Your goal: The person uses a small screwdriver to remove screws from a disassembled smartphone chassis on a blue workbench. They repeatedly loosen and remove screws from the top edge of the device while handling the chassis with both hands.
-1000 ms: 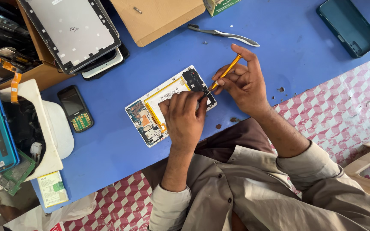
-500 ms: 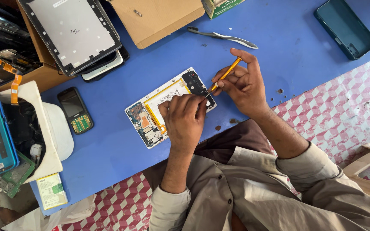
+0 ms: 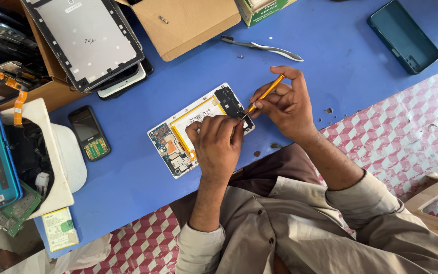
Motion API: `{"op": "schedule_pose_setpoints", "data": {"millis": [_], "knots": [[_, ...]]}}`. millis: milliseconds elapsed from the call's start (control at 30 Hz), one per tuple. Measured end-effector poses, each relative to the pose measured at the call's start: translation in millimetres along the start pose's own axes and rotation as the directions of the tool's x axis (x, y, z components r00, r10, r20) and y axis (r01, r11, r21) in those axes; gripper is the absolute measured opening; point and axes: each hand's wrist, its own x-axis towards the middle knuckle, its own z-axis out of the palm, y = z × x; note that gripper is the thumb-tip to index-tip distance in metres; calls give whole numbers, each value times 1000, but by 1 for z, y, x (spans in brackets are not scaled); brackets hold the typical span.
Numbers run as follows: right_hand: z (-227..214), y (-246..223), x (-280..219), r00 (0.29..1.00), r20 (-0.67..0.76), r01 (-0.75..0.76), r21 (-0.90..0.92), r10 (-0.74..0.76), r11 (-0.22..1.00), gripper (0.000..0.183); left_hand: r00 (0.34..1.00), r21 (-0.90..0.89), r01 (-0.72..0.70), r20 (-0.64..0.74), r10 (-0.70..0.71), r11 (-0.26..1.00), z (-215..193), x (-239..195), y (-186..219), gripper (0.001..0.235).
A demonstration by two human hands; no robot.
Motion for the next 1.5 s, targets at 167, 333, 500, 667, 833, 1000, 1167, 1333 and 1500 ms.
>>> {"op": "schedule_pose_setpoints", "data": {"millis": [167, 333, 500, 667, 833, 1000, 1167, 1333, 1500], "knots": [[0, 0, -1, 1000, 6, 7, 1, -7, 1000, 58, 1000, 1, -10, -4, 10, 1000, -2, 0, 1, 17], [1, -1, -3, 998, 52, 31, -35, -29, 999, 58, 1000, 5, -13, 4, 13, 1000, -2, 0, 2, 16], [1, 1, -5, 997, 54, 48, -24, -47, 999, 61, 1000, -1, -11, 23, 11, 1000, -2, 1, 2, 16], [2, 4, -6, 999, 20, 45, 12, -45, 999, 66, 999, 46, -2, 42, 0, 999, -4, 0, 3, 42], [5, 0, 2, 989, -97, 109, -69, -115, 992, 69, 1000, 12, 22, 5, -22, 1000, -6, 1, 5, 56], [12, 0, 17, 952, -35, 288, -231, -304, 929, 74, 994, -118, 109, 0, -110, 987, -6, -1, 3, 44], [27, 4, 23, 873, 9, 443, -430, -487, 787, 75, 984, -255, 82, -133, -119, 964, -9, -5, 1, 25], [24, 2, 19, 857, 33, 429, -595, -514, 679, 74, 973, -289, 83, -184, -141, 954, -11, -6, 1, 13], [25, 2, 21, 887, 49, 404, -562, -459, 722, 66, 970, -309, 104, -177, -164, 945, -14, -5, 4, 9]]}}
